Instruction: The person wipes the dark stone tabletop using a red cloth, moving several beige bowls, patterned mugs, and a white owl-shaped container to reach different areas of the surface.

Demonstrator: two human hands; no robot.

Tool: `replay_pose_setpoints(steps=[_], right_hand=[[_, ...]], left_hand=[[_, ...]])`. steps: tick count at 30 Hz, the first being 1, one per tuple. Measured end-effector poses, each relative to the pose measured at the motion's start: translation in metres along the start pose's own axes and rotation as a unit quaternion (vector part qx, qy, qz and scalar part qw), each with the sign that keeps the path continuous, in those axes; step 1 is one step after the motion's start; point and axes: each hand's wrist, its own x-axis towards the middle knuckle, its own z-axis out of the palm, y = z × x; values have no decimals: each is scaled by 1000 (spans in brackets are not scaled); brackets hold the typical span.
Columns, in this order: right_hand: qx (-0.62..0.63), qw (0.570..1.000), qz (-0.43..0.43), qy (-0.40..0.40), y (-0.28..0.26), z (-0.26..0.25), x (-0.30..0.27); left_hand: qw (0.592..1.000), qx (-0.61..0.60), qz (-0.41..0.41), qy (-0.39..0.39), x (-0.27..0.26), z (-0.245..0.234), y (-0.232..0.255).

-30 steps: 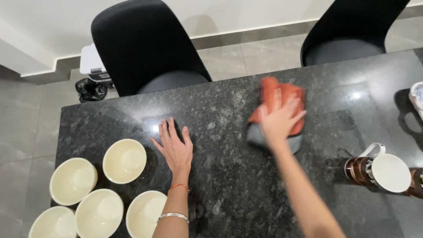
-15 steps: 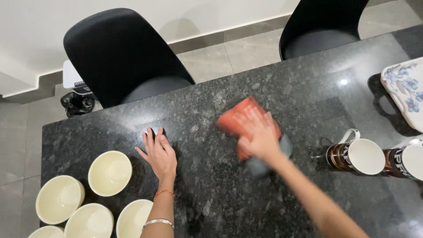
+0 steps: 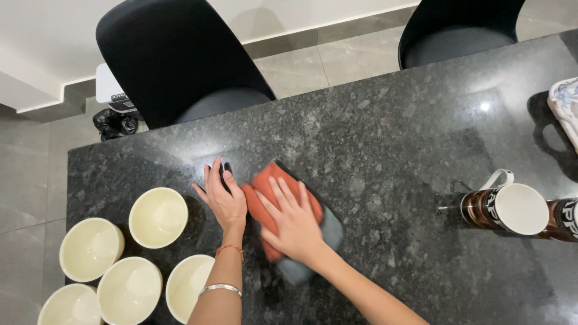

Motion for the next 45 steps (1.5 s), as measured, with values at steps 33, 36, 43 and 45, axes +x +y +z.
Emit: replay_pose_setpoints(steps=[33, 36, 43, 45], right_hand=[[-134, 981, 121, 72, 120, -54, -33], [-134, 978, 124, 103, 61, -7, -15], [7, 994, -49, -93, -27, -38, -128], [6, 987, -70, -144, -3, -67, -159]], left_hand=[[992, 103, 28, -71, 1, 2, 1], [991, 94, 26, -86, 1, -2, 3], [966, 174, 56, -183, 5, -8, -2], [955, 214, 67, -192, -5, -8, -2]])
